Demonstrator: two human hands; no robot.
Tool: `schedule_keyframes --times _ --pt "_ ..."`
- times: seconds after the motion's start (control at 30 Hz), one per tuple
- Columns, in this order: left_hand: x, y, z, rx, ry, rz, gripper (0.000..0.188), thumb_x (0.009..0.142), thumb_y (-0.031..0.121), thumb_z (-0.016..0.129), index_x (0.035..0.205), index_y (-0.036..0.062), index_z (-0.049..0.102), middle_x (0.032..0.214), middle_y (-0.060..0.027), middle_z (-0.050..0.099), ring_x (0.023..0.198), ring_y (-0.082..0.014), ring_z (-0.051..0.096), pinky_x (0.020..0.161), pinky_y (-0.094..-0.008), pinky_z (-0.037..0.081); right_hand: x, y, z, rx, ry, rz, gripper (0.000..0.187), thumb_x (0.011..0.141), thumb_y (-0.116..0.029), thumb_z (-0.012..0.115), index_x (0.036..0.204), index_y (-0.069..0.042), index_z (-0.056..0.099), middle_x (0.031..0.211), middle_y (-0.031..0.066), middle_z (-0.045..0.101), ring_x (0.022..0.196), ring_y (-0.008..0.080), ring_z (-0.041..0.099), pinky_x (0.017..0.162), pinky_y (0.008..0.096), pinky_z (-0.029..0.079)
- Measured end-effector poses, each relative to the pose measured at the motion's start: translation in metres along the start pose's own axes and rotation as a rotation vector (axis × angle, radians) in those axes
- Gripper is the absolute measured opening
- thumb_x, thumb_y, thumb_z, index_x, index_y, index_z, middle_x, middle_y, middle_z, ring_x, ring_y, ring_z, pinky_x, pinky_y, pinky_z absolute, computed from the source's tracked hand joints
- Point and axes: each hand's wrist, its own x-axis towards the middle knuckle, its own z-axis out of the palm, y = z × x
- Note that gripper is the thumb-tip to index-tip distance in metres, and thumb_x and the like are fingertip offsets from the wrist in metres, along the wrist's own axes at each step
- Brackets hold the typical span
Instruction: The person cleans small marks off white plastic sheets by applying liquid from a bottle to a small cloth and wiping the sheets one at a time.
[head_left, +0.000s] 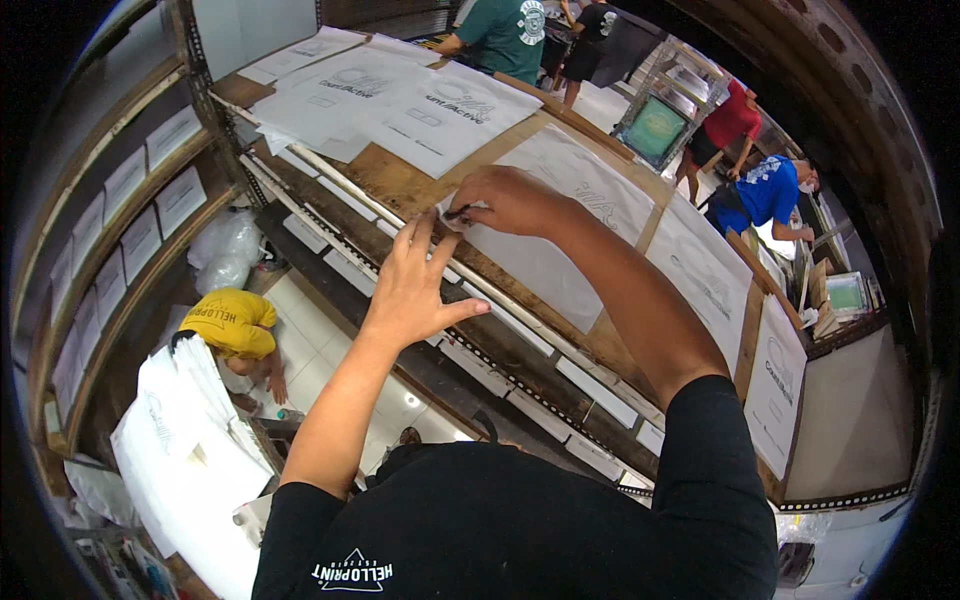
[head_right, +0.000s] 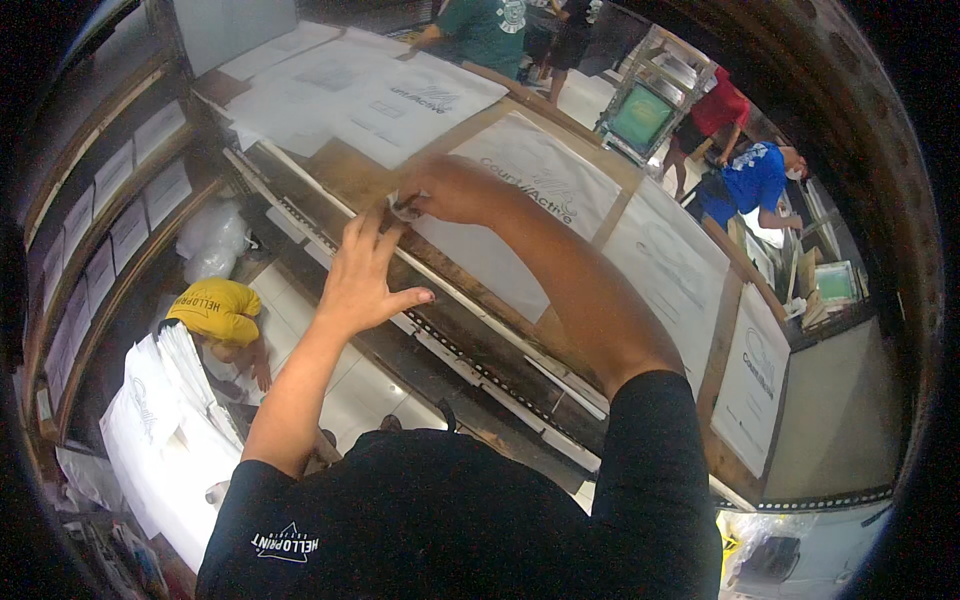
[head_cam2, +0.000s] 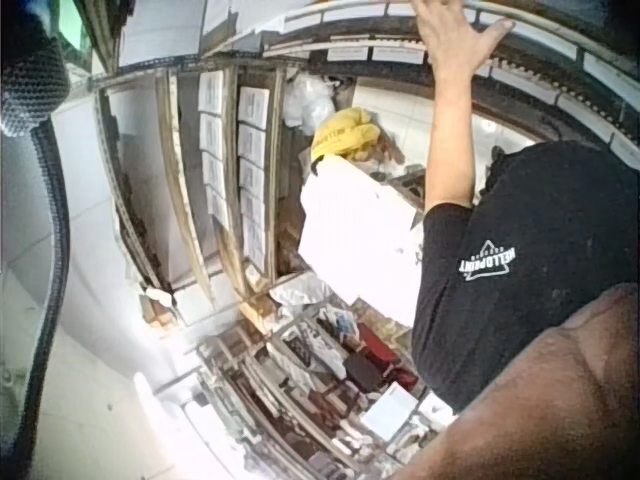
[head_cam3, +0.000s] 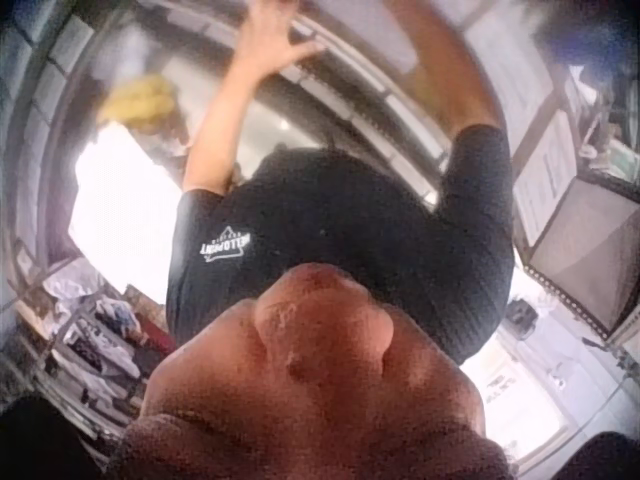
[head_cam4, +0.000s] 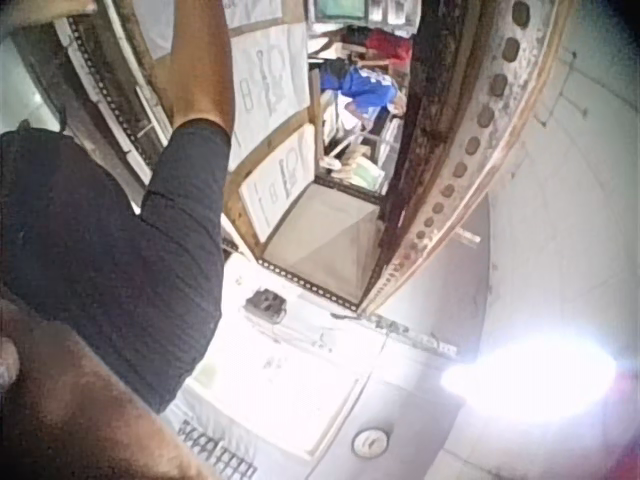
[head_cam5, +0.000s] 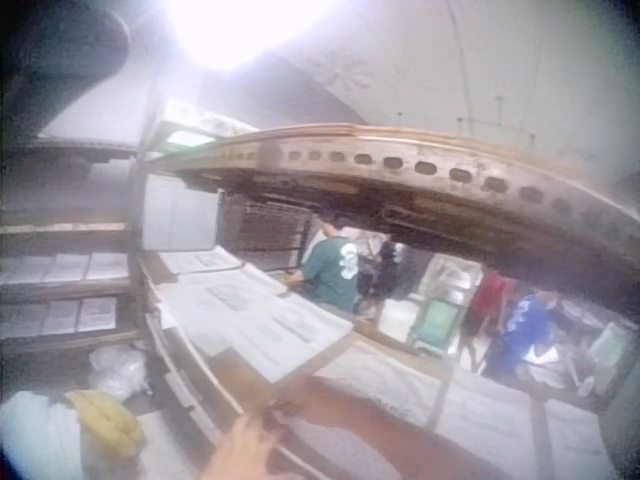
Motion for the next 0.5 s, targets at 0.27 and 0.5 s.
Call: schedule_keyframes --times 0.27,0.5 --pt "-0.004 -0.003 0.01 0.033 -0.004 -0.016 0.102 0.073 0.076 0.072 0.145 0.0072 0.051 0.155 -0.027 0.035 0.14 -0.0493 0.034 0.111 -0.0581 0.041 -0.087 -0.01 -0.015 -0.04 -0.076 -0.001 0.015 0.091 -0.011 0.068 0.105 -0.009 0.074 0.1 0.0064 0.069 0.102 0.0279 0.061 0.095 0.0428 0.048" --pt "0.001 0.0 0.011 0.037 -0.008 -0.026 0.096 0.077 0.074 0.071 0.142 0.0061 0.051 0.151 -0.0268 0.04 0.14 -0.0492 0.035 0.11 -0.0581 0.041 -0.184 -0.027 -0.032 -0.061 -0.087 0.105 0.014 0.091 -0.011 0.066 0.102 -0.009 0.075 0.094 0.0095 0.069 0.095 0.0312 0.062 0.09 0.0442 0.049"
